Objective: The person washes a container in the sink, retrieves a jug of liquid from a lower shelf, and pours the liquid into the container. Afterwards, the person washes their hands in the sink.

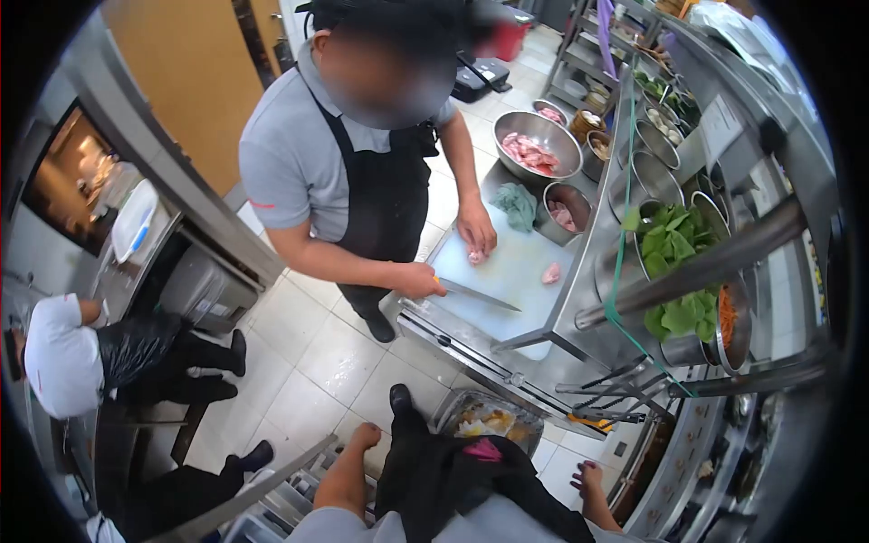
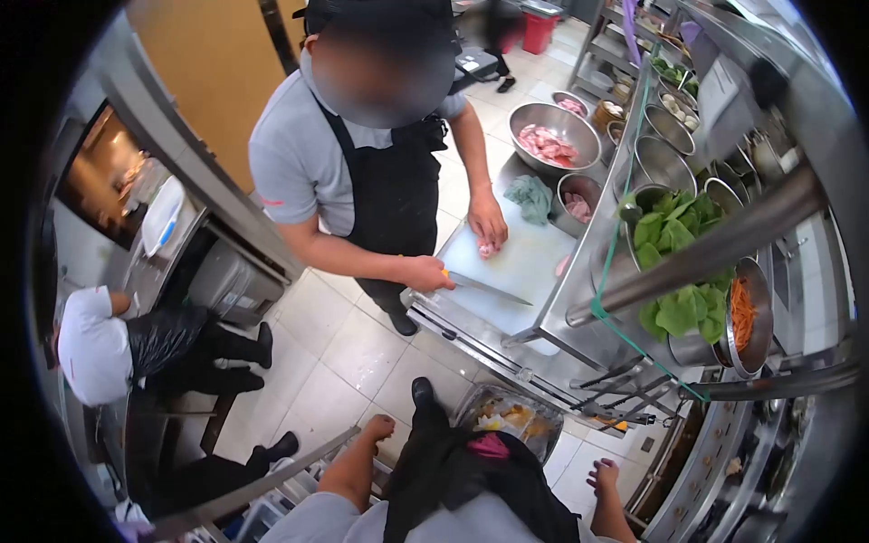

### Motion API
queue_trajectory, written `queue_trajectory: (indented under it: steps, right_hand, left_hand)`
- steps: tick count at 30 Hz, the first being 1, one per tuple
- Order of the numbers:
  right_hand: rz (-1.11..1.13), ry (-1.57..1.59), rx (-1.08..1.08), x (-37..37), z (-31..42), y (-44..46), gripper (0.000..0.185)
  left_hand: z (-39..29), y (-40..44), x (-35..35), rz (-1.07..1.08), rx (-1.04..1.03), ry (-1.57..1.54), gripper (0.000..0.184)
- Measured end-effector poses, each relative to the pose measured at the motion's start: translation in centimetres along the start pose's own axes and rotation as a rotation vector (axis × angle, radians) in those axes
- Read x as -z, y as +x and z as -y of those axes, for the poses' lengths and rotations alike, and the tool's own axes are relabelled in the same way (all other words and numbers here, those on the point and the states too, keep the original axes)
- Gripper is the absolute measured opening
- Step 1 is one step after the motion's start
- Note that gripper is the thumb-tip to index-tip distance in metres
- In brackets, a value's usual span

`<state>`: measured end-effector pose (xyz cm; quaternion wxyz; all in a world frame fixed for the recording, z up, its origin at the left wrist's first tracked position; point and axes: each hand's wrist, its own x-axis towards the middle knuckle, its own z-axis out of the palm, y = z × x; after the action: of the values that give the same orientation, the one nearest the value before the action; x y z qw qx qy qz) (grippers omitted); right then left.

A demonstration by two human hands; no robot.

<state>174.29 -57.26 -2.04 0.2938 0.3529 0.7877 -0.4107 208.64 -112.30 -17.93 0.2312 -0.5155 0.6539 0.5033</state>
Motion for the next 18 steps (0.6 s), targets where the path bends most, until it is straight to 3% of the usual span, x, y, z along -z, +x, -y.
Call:
queue_trajectory:
  steps: [4, 7, 8, 9, 11, 14, 16, 18]
  right_hand:
    - [0.04, -0.063, 0.086, -6.9, 0.4, -4.7, 0.036]
    - [0.015, -0.148, 0.489, -12.1, 2.6, -4.9, 0.028]
    - [-0.1, -0.353, 0.815, -13.4, 2.5, -2.5, 0.029]
    - [-0.142, -0.416, 0.971, -14.9, 5.5, -5.5, 0.029]
    - [-0.134, -0.455, 1.109, -17.5, 9.9, -8.8, 0.035]
    - [-0.159, -0.563, 1.183, -20.0, 11.7, -8.5, 0.048]
    - [-0.093, -0.759, 1.012, -21.3, 12.2, -8.4, 0.062]
    - [-0.067, -0.827, 0.98, -21.6, 12.7, -9.0, 0.07]
  left_hand:
    - [-1.7, 3.9, 6.5, -0.018, -0.001, -0.043, 0.027]
    - [-4.1, 5.9, 9.9, -0.066, -0.103, -0.067, 0.025]
    - [-5.1, 6.2, 10.8, -0.048, -0.106, -0.064, 0.025]
    - [-5.9, 6.4, 11.5, -0.032, -0.106, -0.062, 0.024]
    - [-6.8, 7.2, 12.1, 0.001, -0.107, -0.08, 0.024]
    - [-9.1, 7.3, 12.4, 0.02, -0.121, -0.079, 0.024]
    - [-10.4, 7.1, 12.0, 0.017, -0.136, -0.107, 0.024]
    - [-11.0, 6.4, 11.5, 0.009, -0.149, -0.137, 0.024]
